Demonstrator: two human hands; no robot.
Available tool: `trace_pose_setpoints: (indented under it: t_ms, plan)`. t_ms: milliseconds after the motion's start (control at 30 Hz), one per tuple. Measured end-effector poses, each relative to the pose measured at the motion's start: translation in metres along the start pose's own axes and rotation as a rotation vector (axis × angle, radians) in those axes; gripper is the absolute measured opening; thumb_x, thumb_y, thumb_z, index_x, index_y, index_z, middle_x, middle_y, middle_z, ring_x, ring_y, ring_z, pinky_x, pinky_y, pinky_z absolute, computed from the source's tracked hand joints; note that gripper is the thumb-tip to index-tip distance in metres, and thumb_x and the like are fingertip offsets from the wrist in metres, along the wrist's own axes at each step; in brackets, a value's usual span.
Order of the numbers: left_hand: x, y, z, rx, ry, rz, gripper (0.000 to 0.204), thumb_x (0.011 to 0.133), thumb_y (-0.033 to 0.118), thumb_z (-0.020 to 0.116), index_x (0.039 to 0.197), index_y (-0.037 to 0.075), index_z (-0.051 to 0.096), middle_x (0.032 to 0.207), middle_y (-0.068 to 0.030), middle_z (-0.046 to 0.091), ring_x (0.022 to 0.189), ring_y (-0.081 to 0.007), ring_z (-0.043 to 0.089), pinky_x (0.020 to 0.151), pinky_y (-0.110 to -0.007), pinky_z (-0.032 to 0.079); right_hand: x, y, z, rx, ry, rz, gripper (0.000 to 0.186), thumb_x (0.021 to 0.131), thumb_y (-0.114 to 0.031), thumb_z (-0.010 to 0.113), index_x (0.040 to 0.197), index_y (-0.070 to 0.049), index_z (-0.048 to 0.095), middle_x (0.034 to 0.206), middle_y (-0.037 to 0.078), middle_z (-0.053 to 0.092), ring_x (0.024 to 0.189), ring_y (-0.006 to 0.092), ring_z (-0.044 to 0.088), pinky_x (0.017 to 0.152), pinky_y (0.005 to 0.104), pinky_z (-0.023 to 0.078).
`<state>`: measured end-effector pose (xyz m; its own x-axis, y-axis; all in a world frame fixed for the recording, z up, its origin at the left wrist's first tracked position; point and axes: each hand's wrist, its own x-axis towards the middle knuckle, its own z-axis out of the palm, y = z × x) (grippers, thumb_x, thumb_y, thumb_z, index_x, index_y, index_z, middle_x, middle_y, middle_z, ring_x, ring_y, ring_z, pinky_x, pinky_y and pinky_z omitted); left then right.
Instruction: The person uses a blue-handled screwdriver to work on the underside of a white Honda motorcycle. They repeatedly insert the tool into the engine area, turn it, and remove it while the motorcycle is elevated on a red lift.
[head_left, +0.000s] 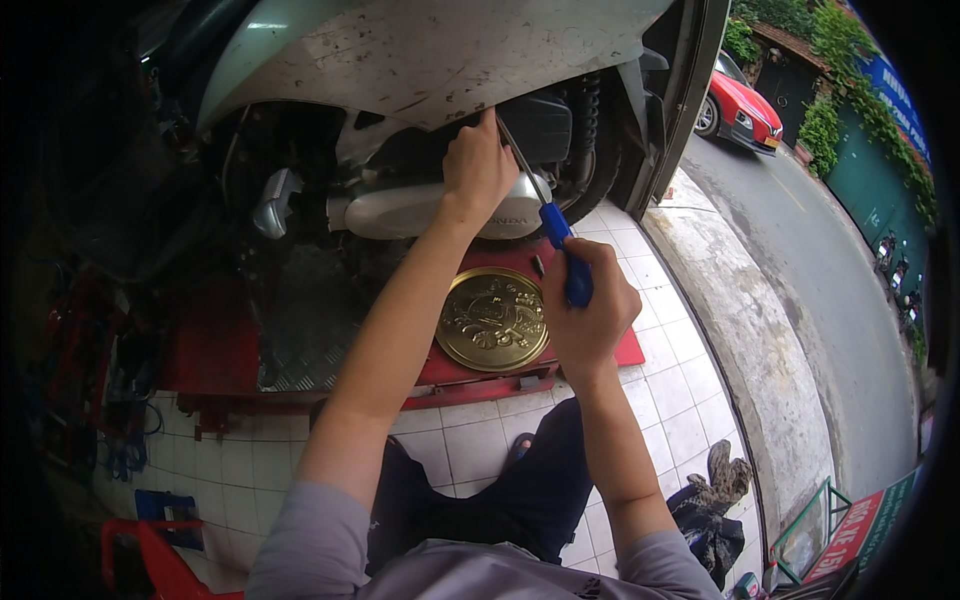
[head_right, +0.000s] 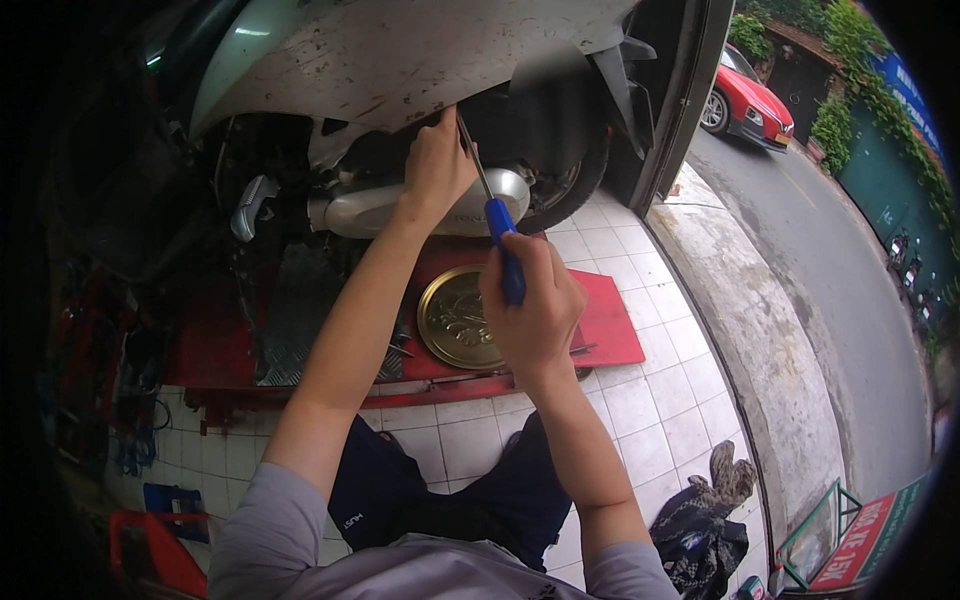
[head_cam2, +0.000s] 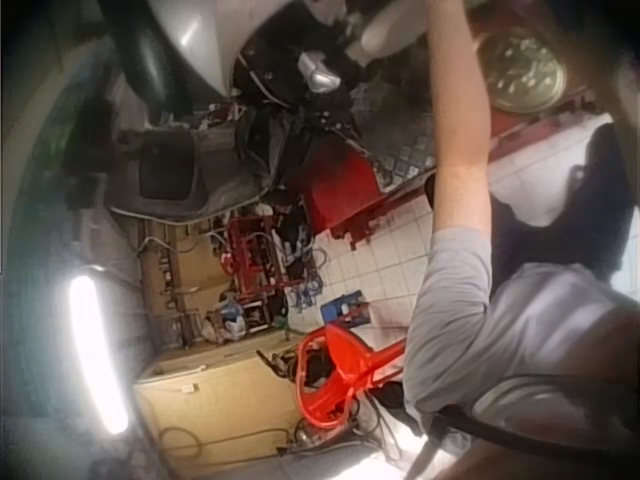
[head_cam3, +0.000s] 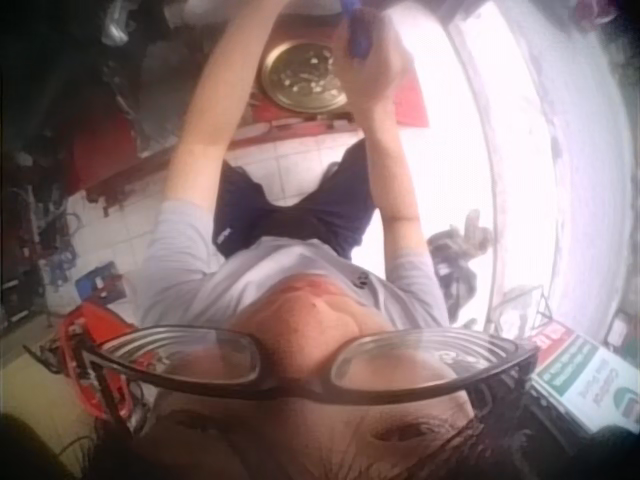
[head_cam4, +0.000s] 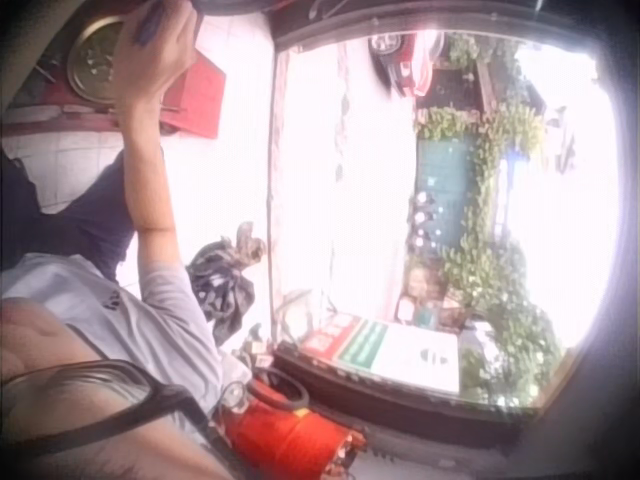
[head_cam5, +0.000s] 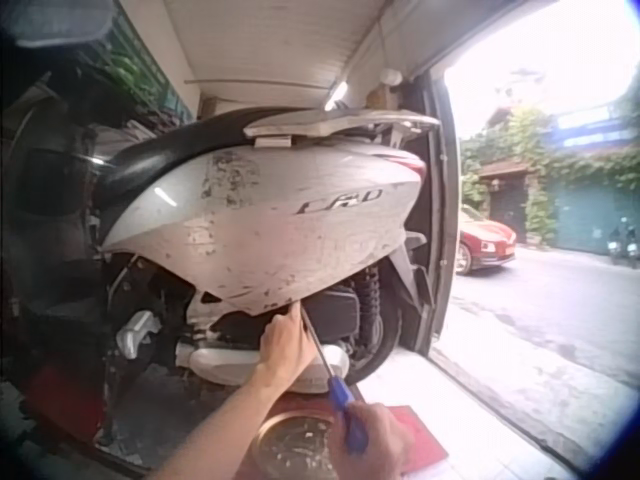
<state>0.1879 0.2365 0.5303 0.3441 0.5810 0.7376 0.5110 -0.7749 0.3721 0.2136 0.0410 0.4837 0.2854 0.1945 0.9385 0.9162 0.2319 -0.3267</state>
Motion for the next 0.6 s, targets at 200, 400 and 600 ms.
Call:
trace_pose_setpoints:
  t_ms: [200,400,600]
  plan:
    - [0.001,-0.007,0.001,-0.021,0.015,0.051,0.056,0.079,0.010,0.066,0.127,-0.008,0.043,0.073,-0.0280,0.064,0.076,-0.0459,0.065,0.069,-0.050,0.055,-0.019,0.009,0.012,-0.026,0.023,-0.064,0.021,0.075,0.002,0.071,0.093,-0.001,0.061,0.069,0.011,0.058,0.054,0.0240,0.058,0.048,0.0329,0.045]
    - [0.001,-0.001,-0.002,-0.021,-0.054,-0.002,0.051,0.080,0.006,0.064,0.125,-0.005,0.046,0.081,-0.0273,0.067,0.082,-0.0432,0.067,0.074,-0.046,0.058,-0.025,0.008,0.015,-0.015,0.037,-0.048,0.021,0.074,0.003,0.071,0.093,-0.001,0.061,0.071,0.011,0.059,0.055,0.0249,0.059,0.049,0.0335,0.046]
    - [0.000,0.003,-0.005,0.030,-0.056,-0.051,0.053,0.079,0.009,0.066,0.126,-0.003,0.046,0.082,-0.0271,0.067,0.083,-0.0432,0.067,0.075,-0.046,0.058,-0.004,-0.007,0.007,-0.018,-0.014,-0.034,0.020,0.074,0.001,0.071,0.091,-0.002,0.061,0.073,0.011,0.061,0.057,0.0263,0.062,0.051,0.0331,0.047]
